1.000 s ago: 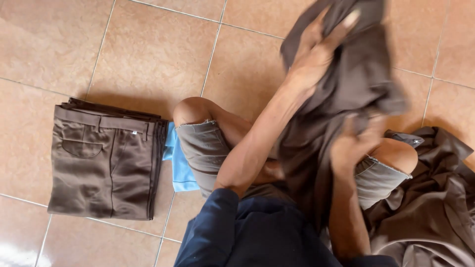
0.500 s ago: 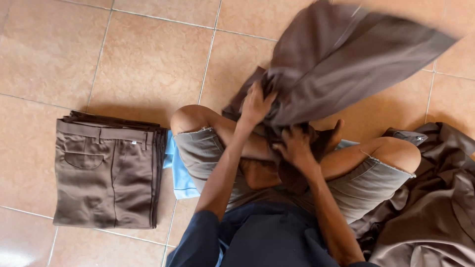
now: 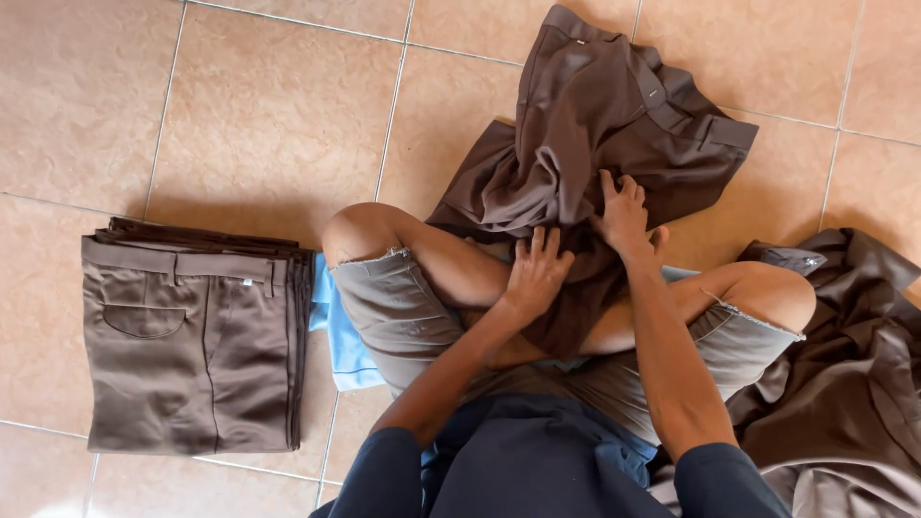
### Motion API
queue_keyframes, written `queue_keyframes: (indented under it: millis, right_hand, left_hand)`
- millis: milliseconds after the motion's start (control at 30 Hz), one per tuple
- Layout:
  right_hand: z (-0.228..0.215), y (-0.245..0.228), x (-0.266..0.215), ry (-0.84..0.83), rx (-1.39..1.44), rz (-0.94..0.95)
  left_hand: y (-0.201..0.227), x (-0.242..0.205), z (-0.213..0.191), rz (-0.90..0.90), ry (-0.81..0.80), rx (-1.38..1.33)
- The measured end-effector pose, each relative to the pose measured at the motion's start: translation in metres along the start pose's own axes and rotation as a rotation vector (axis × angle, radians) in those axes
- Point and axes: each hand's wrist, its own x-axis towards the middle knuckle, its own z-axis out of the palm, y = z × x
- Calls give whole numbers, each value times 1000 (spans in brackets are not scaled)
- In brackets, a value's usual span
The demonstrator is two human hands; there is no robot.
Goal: Folding brown pants into neat squares while sitting on the floor.
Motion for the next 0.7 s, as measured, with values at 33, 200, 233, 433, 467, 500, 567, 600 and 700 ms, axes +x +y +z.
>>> queue_keyframes:
  millis: [33, 200, 233, 433, 467, 500, 567, 600, 700]
  right_hand:
    - [5, -1, 7, 3, -1, 3]
    - [76, -3, 59, 56, 102, 11]
    - [34, -49, 16, 60, 109, 12]
    - [-39, -92, -32, 504, 409, -459]
    - [-50, -79, -27, 587, 374, -293]
    - [-61, -67, -22, 665, 337, -126]
    - [14, 14, 28, 412, 459, 121]
    - [42, 46, 61, 150, 566, 353]
    - [-28, -45, 1, 68, 601, 319]
  left_hand:
    - [-14, 7, 1, 3, 2, -2]
    - [-103, 70, -48, -145, 130, 331]
    - [-137, 70, -49, -139, 131, 336]
    - [-272, 48, -71, -480, 241, 614]
    - [-263, 48, -86, -458, 233, 516]
    - [-254, 47, -101, -436, 225, 417]
    - [-216, 52, -96, -439, 159, 366]
    - [-198, 54, -94, -449, 100, 317]
    - [-194, 37, -27, -348, -184, 172]
